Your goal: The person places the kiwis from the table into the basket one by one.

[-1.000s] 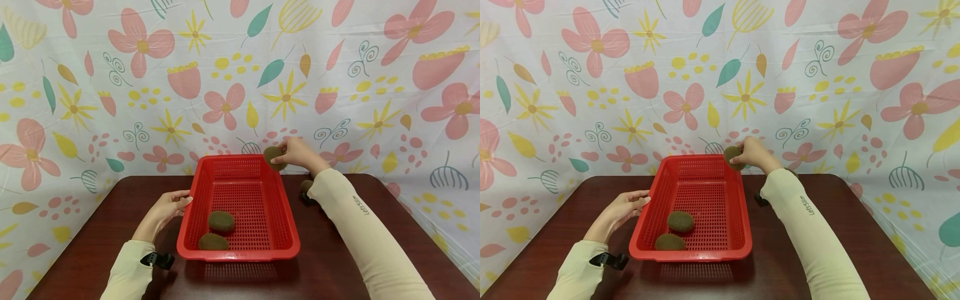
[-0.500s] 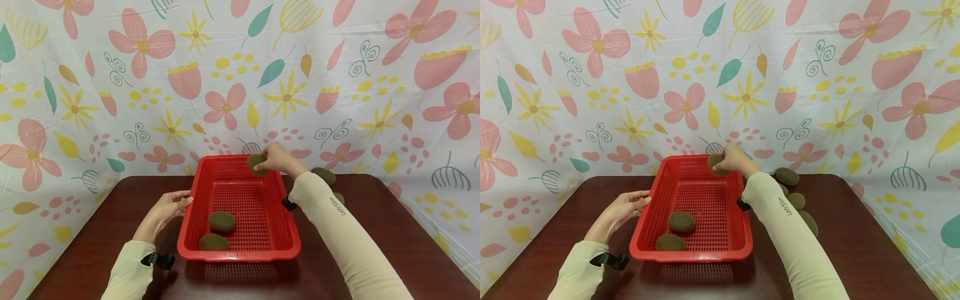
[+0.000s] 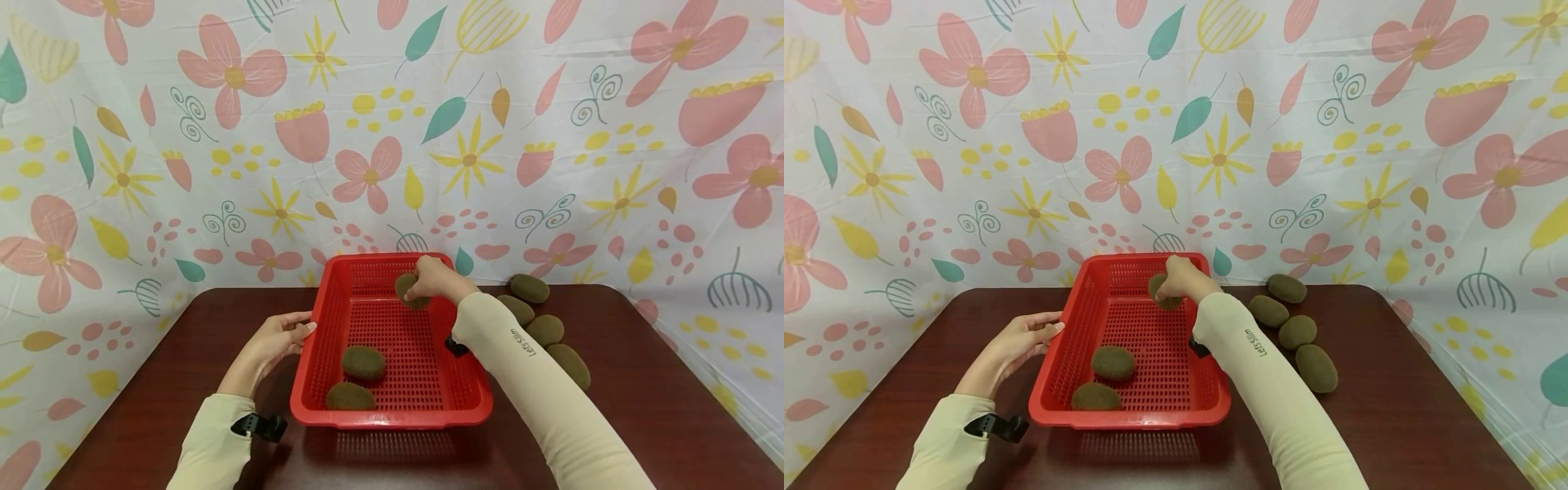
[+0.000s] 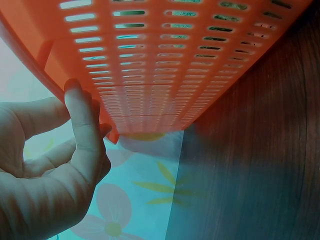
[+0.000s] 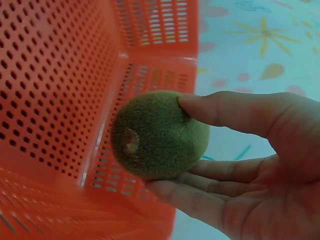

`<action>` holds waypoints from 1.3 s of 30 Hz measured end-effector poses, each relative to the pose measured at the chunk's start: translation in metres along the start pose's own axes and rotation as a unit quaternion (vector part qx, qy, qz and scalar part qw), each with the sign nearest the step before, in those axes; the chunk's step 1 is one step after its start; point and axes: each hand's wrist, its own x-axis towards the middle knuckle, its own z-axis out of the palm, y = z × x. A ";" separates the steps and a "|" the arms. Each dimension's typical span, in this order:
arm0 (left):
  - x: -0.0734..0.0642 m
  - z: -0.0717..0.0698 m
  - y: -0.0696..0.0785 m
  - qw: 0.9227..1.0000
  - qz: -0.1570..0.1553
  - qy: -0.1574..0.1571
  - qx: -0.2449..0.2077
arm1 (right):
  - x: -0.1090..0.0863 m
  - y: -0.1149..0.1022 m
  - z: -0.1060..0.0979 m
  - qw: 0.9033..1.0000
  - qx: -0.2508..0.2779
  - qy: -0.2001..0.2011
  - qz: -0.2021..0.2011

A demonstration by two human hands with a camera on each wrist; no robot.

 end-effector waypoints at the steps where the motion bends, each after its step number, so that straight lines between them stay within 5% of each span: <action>1: 0.000 0.000 0.000 1.000 0.000 0.000 -0.001 | 0.000 -0.001 0.003 1.000 0.004 -0.003 0.008; 23: 0.000 0.000 0.000 1.000 -0.003 0.000 0.000 | 0.006 -0.004 0.042 0.997 -0.045 -0.052 0.042; 39: 0.000 0.000 0.000 1.000 -0.002 -0.005 -0.004 | 0.007 -0.005 0.045 0.994 -0.065 -0.070 0.058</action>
